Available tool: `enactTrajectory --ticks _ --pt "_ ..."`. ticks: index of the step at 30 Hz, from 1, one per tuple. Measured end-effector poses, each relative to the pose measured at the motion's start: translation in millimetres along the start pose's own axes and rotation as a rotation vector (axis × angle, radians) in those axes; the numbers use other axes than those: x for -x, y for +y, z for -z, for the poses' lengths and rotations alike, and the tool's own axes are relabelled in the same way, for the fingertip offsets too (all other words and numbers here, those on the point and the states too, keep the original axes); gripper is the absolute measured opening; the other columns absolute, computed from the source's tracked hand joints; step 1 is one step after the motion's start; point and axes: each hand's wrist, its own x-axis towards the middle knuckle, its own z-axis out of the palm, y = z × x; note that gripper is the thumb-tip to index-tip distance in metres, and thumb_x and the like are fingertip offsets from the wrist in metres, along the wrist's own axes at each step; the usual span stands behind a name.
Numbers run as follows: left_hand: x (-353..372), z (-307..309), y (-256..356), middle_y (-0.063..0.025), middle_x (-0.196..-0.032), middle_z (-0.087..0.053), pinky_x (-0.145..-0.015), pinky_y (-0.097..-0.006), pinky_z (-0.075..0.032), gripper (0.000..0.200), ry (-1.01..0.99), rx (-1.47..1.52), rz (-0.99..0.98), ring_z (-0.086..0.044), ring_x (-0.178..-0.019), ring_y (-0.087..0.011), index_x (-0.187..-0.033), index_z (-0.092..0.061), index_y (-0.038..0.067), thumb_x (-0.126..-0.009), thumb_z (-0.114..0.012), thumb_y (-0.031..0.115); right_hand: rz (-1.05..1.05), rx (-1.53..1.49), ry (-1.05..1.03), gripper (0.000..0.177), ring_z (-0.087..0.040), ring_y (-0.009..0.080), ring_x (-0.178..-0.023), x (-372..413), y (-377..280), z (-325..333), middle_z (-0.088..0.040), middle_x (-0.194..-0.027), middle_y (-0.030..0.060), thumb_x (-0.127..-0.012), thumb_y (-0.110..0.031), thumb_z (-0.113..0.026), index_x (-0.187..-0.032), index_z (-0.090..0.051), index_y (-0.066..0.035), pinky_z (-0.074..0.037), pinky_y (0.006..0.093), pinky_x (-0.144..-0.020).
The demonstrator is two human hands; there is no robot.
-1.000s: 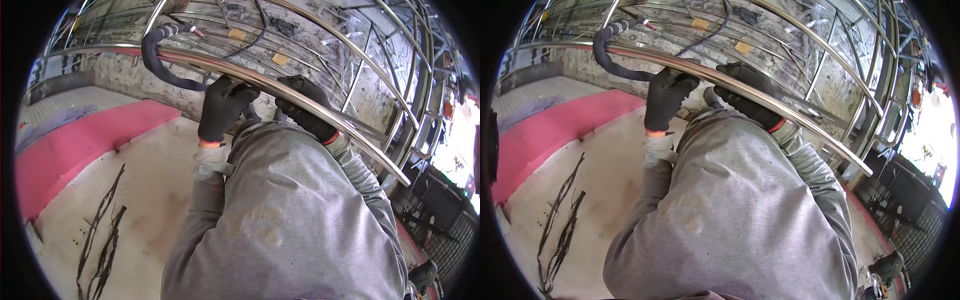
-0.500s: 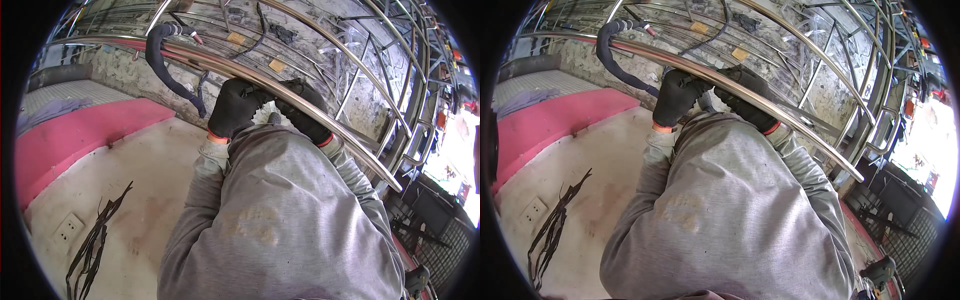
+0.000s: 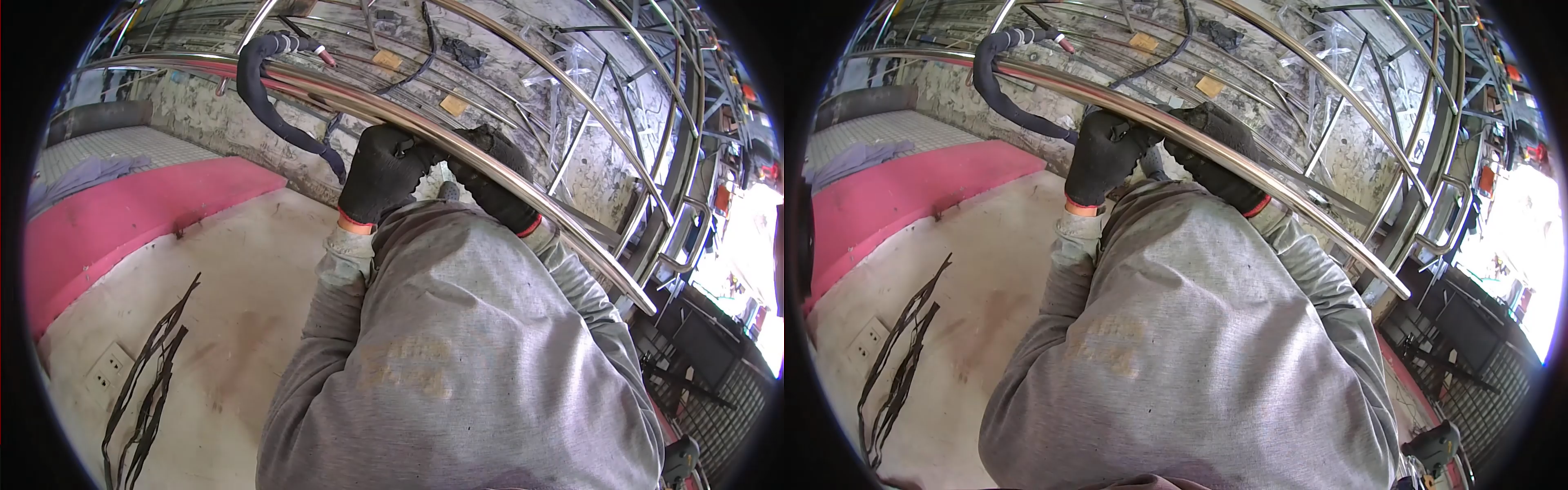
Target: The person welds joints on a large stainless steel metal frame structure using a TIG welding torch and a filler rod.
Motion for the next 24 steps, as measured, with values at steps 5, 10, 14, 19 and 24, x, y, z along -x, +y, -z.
enactTrajectory --ticks 5,10,14,19,24 --pt "1 -2 2 -0.015 -0.068 -0.07 -0.06 -0.038 -0.049 0.025 0.021 -0.024 -0.019 -0.068 -0.061 -0.0231 -0.086 -0.075 -0.002 -0.087 -0.084 0.022 0.055 0.116 0.02 0.026 -0.072 0.0284 -0.09 -2 -8 2 -0.074 -0.102 0.0118 -0.094 -0.016 -0.079 -0.116 -0.075 -0.005 -0.058 0.0389 -0.078" --pt "1 -1 5 -0.0158 -0.068 -0.07 -0.06 -0.0386 -0.049 0.025 0.019 -0.073 0.022 -0.068 -0.061 -0.0242 -0.085 -0.075 -0.002 -0.087 -0.084 0.022 0.128 0.029 0.075 0.017 -0.064 0.0152 -0.076 -4 -6 -2 -0.068 -0.085 0.0046 -0.094 -0.016 -0.081 -0.103 -0.075 -0.003 -0.051 0.0326 -0.066" --pt "-1 -1 -3 -0.0164 -0.07 -0.07 -0.06 -0.0393 -0.049 0.025 0.05 -0.051 -0.066 -0.067 -0.061 -0.0251 -0.086 -0.075 -0.002 -0.088 -0.083 0.022 0.002 0.059 0.024 0.023 -0.071 0.0281 -0.08 -1 1 -2 -0.072 -0.091 0.0099 -0.093 -0.019 -0.079 -0.113 -0.075 -0.007 -0.056 0.0384 -0.071" --pt "1 2 1 -0.0176 -0.074 -0.072 -0.063 -0.0381 -0.05 0.025 0.005 -0.096 0.037 -0.067 -0.065 -0.0248 -0.091 -0.076 -0.001 -0.089 -0.082 0.023 0.026 0.046 0.022 0.023 -0.071 0.0267 -0.078 0 2 -1 -0.072 -0.091 0.0098 -0.092 -0.019 -0.08 -0.111 -0.075 -0.007 -0.056 0.0377 -0.07" --pt "7 6 3 -0.0091 -0.078 -0.074 -0.064 -0.0343 -0.049 0.018 0.018 0.069 0.134 -0.065 -0.069 -0.0157 -0.1 -0.077 0.002 -0.091 -0.081 0.018 -0.013 0.018 0.023 0.025 -0.073 0.0221 -0.082 1 -6 0 -0.074 -0.095 0.0103 -0.094 -0.018 -0.08 -0.114 -0.075 -0.004 -0.057 0.0358 -0.072"
